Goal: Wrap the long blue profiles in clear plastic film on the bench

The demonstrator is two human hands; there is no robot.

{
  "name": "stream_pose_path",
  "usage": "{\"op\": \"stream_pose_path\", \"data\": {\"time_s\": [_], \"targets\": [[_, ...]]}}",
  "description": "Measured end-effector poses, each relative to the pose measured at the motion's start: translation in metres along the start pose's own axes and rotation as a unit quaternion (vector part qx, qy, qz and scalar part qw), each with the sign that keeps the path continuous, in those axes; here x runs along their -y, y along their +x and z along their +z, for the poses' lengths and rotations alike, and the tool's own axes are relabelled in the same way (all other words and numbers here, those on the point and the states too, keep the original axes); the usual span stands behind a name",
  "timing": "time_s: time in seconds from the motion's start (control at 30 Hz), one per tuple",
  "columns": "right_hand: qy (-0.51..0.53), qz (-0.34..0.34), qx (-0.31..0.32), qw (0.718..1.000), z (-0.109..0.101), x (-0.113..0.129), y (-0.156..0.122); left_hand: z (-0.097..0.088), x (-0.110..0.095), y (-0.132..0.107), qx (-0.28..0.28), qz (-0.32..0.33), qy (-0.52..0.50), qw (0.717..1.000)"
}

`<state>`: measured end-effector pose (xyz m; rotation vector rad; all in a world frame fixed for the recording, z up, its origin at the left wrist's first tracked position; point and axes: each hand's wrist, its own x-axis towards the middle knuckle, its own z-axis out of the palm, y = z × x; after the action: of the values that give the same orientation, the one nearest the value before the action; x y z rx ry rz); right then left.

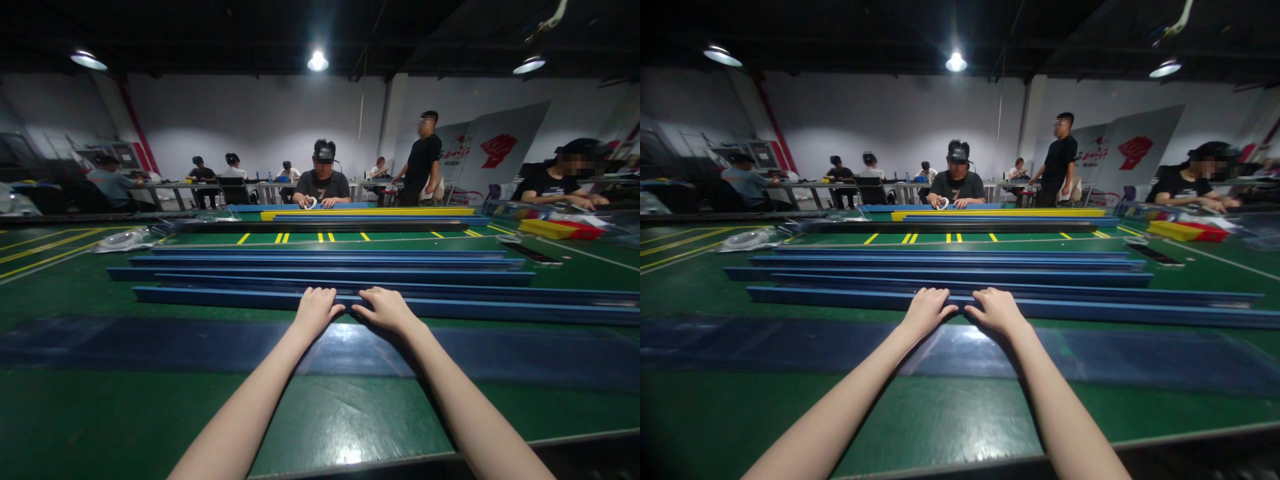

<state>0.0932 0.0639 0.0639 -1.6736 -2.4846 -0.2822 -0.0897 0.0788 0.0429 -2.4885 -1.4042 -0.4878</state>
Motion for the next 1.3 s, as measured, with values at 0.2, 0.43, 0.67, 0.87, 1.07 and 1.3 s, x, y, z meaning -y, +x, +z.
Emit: {"op": "stream_pose_path", "data": {"time_s": [0.2, 0.43, 0.67, 0.87, 1.07, 1.3], "targets": [[0.007, 0.01, 0.002, 1.0, 0.0032, -0.0026, 0.0011, 0.0011, 0.0005, -0.0002, -0.008, 0.004, 0.006, 1.0], [0.008, 0.028, -0.003, 1.0, 0.0048, -0.0014, -0.001, 0.0023, -0.0001, 0.0, -0.017, -0.009, 0.014, 1.0], [0.013, 0.02, -0.015, 1.0, 0.0072, -0.0027, -0.0007, 0.0005, 0.0005, 0.0, -0.015, -0.025, -0.014, 0.999], [0.004, 0.03, -0.026, 0.999, 0.006, 0.0012, -0.0014, -0.0005, -0.0006, 0.0005, -0.013, -0.03, -0.007, 0.999], [-0.002, 0.011, -0.062, 0.998, 0.0041, 0.0015, -0.0024, 0.0017, -0.0005, 0.0002, -0.024, -0.023, 0.01, 0.999], [0.019, 0.003, -0.077, 0.997, 0.0019, -0.0035, -0.0011, 0.0042, 0.0002, -0.0026, -0.042, -0.008, 0.02, 0.999]]}}
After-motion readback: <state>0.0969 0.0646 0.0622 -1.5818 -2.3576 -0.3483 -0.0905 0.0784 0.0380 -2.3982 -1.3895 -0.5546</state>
